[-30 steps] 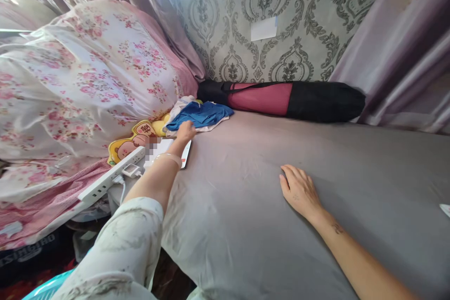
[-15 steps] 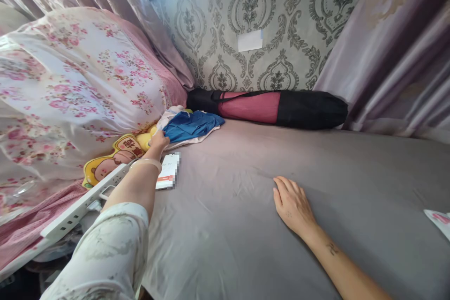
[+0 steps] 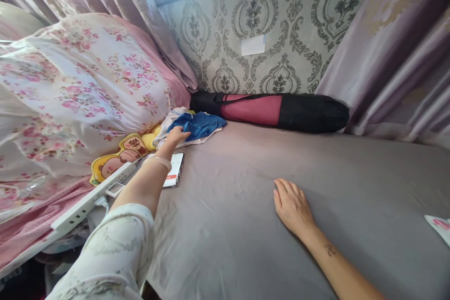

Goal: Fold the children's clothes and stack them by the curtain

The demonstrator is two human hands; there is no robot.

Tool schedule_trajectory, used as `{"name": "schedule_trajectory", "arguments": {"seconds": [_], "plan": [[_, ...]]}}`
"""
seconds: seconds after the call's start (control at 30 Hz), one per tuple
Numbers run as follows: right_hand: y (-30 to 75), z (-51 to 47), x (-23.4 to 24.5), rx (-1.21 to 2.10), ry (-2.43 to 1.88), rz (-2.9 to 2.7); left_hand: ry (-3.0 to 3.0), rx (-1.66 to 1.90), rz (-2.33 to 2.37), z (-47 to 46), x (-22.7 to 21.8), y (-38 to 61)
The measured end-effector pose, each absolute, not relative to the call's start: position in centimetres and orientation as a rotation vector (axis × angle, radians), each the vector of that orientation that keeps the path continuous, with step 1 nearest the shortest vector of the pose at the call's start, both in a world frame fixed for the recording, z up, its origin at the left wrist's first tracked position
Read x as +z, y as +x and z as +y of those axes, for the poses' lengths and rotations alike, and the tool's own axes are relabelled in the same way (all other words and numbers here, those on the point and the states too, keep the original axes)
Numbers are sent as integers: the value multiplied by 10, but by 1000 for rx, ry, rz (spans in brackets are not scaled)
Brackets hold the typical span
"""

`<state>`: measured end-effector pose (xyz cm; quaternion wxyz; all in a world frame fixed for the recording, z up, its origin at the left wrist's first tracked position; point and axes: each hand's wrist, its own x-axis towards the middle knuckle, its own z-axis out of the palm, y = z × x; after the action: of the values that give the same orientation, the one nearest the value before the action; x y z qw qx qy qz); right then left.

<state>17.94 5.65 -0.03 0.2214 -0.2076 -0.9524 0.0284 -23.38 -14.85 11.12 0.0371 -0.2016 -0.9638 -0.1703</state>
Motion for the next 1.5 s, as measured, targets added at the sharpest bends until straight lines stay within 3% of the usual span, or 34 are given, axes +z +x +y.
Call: {"name": "schedule_trajectory", "arguments": {"seconds": [0.13,0.3,0.47,0.67,0.77,1.23,1.33,1.5], "plan": [[180,57,0,66,-572,-2649,-801,-385,-2910,-121,118,-214],[180,58,0,86,-566,-2648,-902,-602,-2757,-86,124,-181],[180,58,1,120,-556,-2657,-847,-1223,-2650,-42,129,-138],[180,56,5,155,-567,-2692,-761,-2337,-2539,-3,131,-69],[181,56,7,223,-567,-2686,-683,-2637,-2512,6,131,-39],[184,26,38,1218,-317,-2465,-949,-3415,-2166,29,140,49],[181,27,38,1220,-451,-2483,-1090,-3534,-2081,29,145,63],[179,36,32,898,-656,-2442,-1397,-3581,-1798,23,155,76]]}}
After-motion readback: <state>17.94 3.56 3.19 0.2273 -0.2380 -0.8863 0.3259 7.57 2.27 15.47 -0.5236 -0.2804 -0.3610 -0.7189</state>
